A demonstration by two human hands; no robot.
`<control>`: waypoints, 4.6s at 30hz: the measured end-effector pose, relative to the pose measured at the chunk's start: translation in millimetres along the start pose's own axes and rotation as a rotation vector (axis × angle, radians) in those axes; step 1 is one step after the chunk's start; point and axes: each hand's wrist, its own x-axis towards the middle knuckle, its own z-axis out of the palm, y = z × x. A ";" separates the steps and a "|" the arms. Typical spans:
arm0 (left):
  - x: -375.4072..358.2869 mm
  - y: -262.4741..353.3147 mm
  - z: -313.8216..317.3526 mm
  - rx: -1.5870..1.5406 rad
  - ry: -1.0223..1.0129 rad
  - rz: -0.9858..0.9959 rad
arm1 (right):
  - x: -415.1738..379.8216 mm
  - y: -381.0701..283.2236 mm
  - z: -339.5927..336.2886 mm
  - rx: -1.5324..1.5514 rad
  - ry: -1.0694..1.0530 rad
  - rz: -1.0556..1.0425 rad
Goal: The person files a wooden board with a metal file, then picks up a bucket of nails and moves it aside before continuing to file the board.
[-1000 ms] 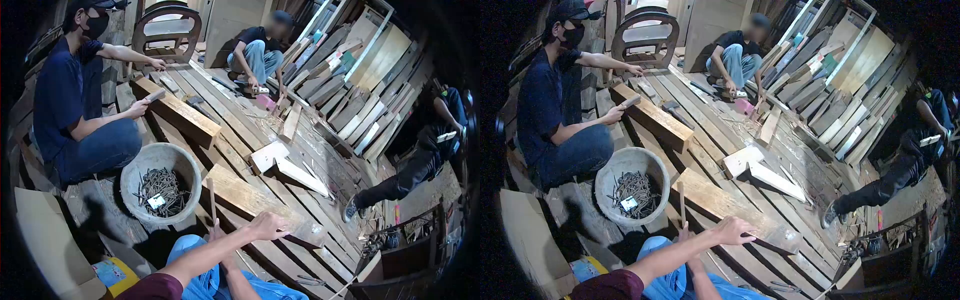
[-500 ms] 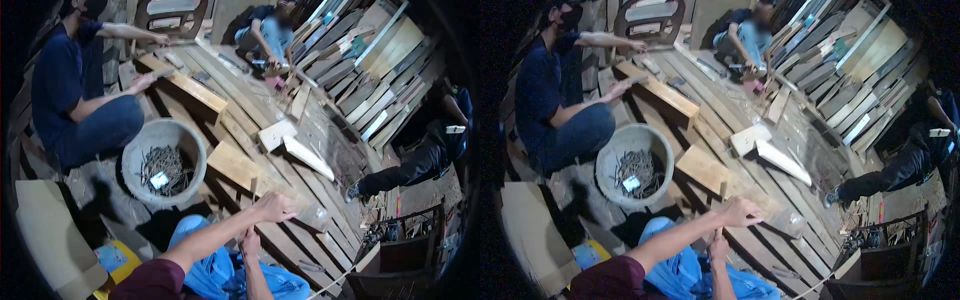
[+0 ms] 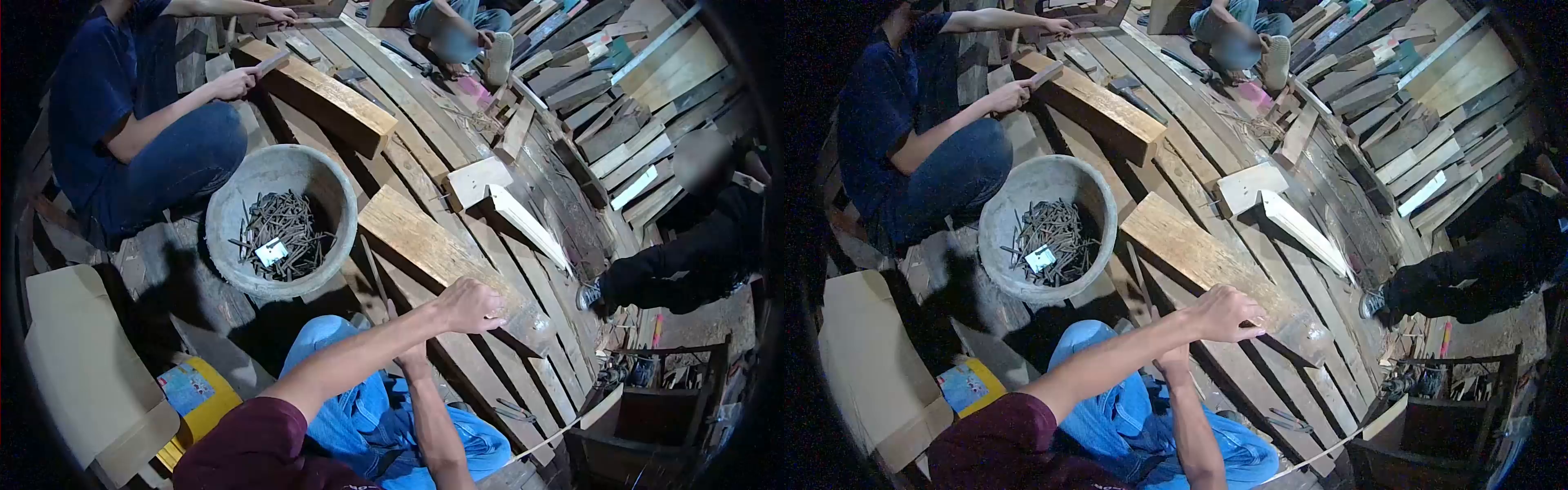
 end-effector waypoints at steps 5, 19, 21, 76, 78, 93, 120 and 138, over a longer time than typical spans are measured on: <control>4.1 1.5 4.4 -0.068 0.082 0.016 | 0.5 14.5 -16.4 0.019 -0.047 -0.076; -1.9 7.9 9.8 0.023 -0.068 0.028 | -80.2 18.9 -30.2 0.015 -0.102 0.364; -3.2 8.5 12.8 0.003 -0.135 0.010 | -89.6 14.4 -26.1 0.057 -0.059 0.410; -7.5 6.2 33.4 0.111 -0.356 0.022 | -87.0 19.4 -2.7 0.211 -0.126 0.409; -6.6 5.9 32.8 0.089 -0.326 0.032 | -86.1 18.5 -2.0 0.218 -0.049 0.344; -2.2 9.7 24.1 -0.084 -0.072 0.111 | -59.5 89.9 -58.8 0.256 0.264 0.537; -0.6 12.1 14.0 0.092 -0.382 -0.079 | -111.2 126.2 -98.5 0.279 0.512 1.323; -3.8 0.9 20.5 0.348 -0.897 -0.366 | -46.5 134.6 -88.5 0.732 0.505 1.229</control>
